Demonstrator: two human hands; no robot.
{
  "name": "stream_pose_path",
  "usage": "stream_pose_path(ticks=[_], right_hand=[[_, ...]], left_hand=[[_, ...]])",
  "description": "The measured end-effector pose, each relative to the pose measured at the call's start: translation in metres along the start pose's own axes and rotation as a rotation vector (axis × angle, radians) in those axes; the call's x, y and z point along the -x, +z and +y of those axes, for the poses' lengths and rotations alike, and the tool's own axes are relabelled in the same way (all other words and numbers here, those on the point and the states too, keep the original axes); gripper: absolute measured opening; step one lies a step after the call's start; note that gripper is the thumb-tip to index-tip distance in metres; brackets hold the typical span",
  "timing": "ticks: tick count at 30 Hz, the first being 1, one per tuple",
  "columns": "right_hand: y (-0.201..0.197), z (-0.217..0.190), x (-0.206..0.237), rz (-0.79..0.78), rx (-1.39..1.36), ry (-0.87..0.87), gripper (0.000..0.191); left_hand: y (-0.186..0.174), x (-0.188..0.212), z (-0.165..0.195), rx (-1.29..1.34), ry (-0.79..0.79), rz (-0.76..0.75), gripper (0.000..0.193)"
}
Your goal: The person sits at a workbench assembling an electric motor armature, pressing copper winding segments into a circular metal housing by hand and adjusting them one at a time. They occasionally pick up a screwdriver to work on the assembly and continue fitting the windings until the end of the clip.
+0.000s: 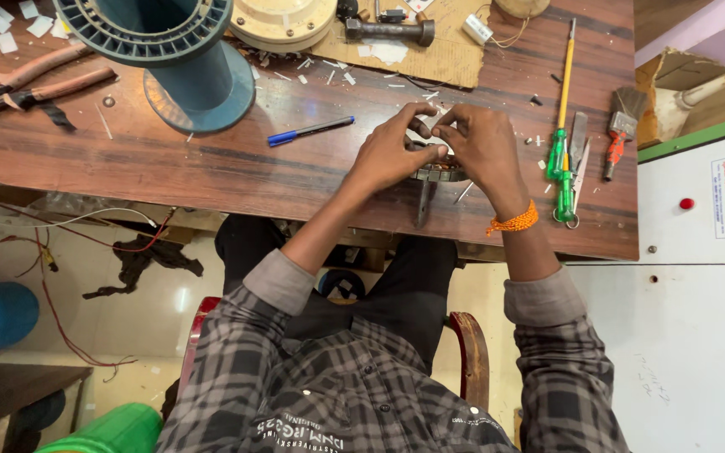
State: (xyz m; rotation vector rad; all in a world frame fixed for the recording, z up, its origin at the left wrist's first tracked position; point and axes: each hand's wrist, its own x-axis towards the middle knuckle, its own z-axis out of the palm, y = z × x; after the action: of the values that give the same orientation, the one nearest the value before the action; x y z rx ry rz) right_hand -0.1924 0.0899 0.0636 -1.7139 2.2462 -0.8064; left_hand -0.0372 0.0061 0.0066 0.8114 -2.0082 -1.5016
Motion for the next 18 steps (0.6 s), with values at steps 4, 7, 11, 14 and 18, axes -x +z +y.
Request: stream_pose_path(ticks=[4,7,11,14,18], right_hand=[[-0.006,-0.012,0.005,0.064,0.028,0.032,0.019],[-0.013,-0.022,0.019,0.018,-0.031,0.083,0.017],[-0.021,-0.031,0.047,-0.060,-0.057,0.031,0.015],[-0.017,-0.032,0.063,-0.042,0.004,-0.036,0.016],[0.004,-0.026,0.087,-0.042,0.176,-0.128,0.017]], left_hand=[[0.003,-0.018,-0.010,0.050,0.160,-0.118,0.035],[-0.005,-0.020,-0.014,0.186,0.139,-0.248,0.026],[-0.028,-0.026,-0.015,0.182,0.355,-0.394,0.022],[-0.035,-0.027,-0.005,0.034,0.284,-0.445,0.023],[-0.044,-0.023,0.010,-0.098,0.412,-0.440,0.022]])
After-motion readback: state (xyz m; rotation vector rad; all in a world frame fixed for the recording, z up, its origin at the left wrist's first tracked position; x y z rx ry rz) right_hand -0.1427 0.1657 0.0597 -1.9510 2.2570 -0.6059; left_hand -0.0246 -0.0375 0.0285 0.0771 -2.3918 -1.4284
